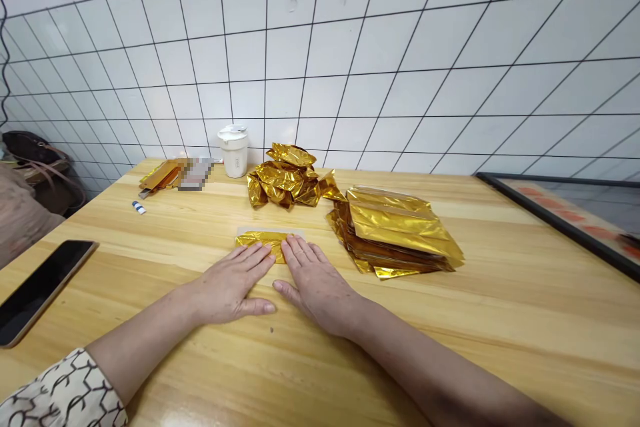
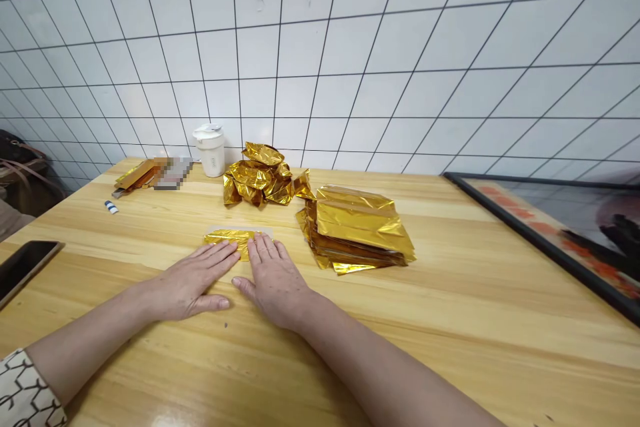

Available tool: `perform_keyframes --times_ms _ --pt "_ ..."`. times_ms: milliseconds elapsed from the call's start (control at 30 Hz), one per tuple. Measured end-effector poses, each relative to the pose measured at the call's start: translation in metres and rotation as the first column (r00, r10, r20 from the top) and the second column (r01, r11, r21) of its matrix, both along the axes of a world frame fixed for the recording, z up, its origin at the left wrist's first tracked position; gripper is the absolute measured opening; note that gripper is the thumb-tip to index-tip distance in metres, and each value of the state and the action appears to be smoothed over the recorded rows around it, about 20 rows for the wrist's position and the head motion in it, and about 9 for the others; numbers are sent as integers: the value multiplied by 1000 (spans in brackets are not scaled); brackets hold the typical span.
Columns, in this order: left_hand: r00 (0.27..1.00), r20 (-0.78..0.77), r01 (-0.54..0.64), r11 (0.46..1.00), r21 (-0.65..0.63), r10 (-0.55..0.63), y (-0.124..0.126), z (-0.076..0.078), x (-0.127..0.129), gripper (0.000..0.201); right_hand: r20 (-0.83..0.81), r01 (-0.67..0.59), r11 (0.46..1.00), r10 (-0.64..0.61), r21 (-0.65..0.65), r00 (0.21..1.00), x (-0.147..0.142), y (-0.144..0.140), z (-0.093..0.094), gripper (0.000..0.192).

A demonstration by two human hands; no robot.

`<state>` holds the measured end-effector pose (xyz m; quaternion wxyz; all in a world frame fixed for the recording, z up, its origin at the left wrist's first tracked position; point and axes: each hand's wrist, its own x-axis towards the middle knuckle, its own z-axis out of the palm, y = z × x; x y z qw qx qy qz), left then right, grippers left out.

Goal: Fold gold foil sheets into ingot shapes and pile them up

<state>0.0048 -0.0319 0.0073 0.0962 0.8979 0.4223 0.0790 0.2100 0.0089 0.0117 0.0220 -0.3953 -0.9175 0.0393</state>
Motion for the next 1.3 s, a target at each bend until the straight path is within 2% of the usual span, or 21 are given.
perform_keyframes --times_ms 133,267,367,500,633,767,967,1133,1300 --pt "993 105 -61 992 112 49 7 -5 -9 56 -93 8 997 -1 77 996 3 7 8 47" --pt "960 269 -142 960 243 74 18 -10 -16 32 -205 105 987 -79 118 976 8 17 8 29" --pt "925 367 -214 933 289 98 24 -14 -18 21 -269 183 978 -151 98 951 10 21 6 28" --pt "892 427 -281 922 265 149 26 -16 -18 10 -315 252 967 -225 47 922 11 23 5 33" --pt "858 465 -337 922 193 216 30 -17 -19 12 -363 264 964 -248 -4 898 11 25 4 33" --pt "811 505 -402 909 111 297 35 -21 -20 31 -443 272 959 -278 -79 852 13 29 2 38" --pt "787 539 -387 921 54 299 33 -19 -18 43 -577 255 944 -330 -209 747 16 33 -2 42" --pt "775 536 -405 914 15 334 29 -14 -16 46 -689 169 922 -374 -348 620 17 34 -4 45" --pt "772 549 -401 916 30 320 29 -16 -17 48 -738 106 925 -358 -366 572 16 32 0 38"
